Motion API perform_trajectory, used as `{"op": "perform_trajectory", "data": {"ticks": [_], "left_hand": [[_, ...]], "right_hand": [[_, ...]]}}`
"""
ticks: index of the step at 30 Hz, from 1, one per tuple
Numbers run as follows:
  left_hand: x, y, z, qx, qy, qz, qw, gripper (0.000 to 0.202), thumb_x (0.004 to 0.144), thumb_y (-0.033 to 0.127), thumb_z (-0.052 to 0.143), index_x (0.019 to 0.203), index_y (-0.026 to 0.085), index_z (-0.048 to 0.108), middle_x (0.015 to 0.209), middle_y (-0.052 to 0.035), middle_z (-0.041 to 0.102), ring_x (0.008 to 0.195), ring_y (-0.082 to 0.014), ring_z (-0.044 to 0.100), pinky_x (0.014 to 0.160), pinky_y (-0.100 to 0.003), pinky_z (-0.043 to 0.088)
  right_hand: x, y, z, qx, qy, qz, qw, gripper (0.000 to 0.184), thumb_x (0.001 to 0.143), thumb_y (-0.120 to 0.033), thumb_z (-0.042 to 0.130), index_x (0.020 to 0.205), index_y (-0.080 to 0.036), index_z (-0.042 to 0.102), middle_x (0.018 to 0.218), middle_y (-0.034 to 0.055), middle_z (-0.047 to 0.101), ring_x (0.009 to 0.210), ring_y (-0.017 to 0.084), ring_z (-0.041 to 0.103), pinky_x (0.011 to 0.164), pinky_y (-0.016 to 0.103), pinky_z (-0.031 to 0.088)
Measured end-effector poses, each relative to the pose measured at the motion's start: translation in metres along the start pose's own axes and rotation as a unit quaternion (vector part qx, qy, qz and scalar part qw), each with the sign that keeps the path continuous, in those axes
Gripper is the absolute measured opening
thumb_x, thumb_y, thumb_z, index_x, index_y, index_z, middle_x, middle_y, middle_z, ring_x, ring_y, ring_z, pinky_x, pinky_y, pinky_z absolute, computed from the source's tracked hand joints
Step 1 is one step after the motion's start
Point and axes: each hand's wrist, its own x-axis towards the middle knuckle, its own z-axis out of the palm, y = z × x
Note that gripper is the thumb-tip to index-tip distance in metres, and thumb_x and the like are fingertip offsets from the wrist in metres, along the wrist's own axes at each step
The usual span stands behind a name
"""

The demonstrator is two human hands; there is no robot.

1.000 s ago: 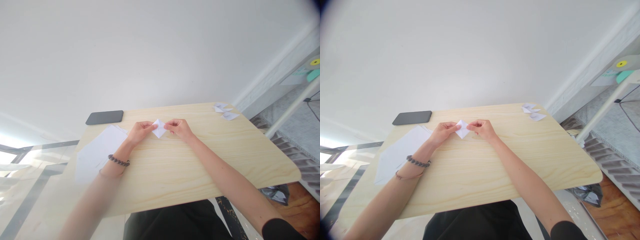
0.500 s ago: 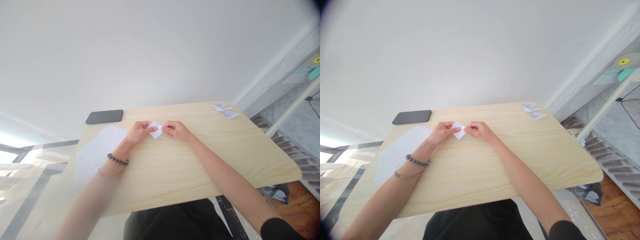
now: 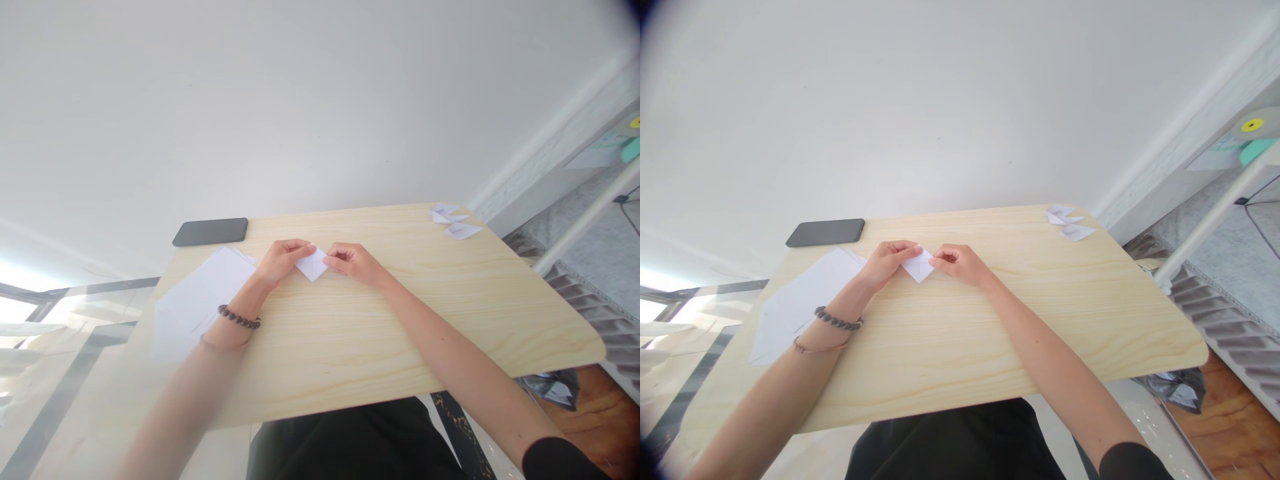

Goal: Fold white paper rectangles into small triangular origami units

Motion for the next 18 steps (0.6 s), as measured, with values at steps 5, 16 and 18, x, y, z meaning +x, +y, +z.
{"op": "perform_trajectory", "data": {"ticks": [5, 16, 18], "left_hand": [[0.0004, -0.0009, 0.0012, -0.013, 0.006, 0.016, 1.000, 0.035, 0.066, 0.047, 0.066, 0.078, 0.014, 0.068, 0.076, -0.0049, 0.066, 0.067, -0.0145, 0.055, 0.061, -0.026, 0.041], [0.0022, -0.0078, -0.0025, -0.071, -0.006, 0.008, 0.997, 0.037, 0.068, 0.047, 0.065, 0.084, 0.013, 0.069, 0.086, -0.0074, 0.069, 0.084, -0.0201, 0.060, 0.080, -0.032, 0.045], [0.0023, -0.0075, -0.0028, -0.070, -0.006, 0.003, 0.997, 0.038, 0.067, 0.048, 0.066, 0.083, 0.013, 0.069, 0.084, -0.0073, 0.069, 0.082, -0.0201, 0.060, 0.078, -0.032, 0.045]], "right_hand": [[0.0007, -0.0016, -0.0001, 0.019, 0.004, 0.008, 1.000, 0.028, 0.073, -0.043, 0.056, 0.066, -0.016, 0.053, 0.055, -0.0043, 0.041, 0.049, 0.006, 0.035, 0.045, 0.021, 0.027], [0.0024, 0.0061, -0.0017, 0.054, 0.028, 0.010, 0.998, 0.031, 0.075, -0.047, 0.054, 0.069, -0.017, 0.053, 0.051, -0.0049, 0.040, 0.045, 0.006, 0.036, 0.044, 0.022, 0.029], [0.0021, 0.0050, -0.0019, 0.053, 0.023, 0.008, 0.998, 0.030, 0.076, -0.047, 0.054, 0.069, -0.017, 0.053, 0.052, -0.0051, 0.039, 0.045, 0.006, 0.035, 0.044, 0.022, 0.029]]}}
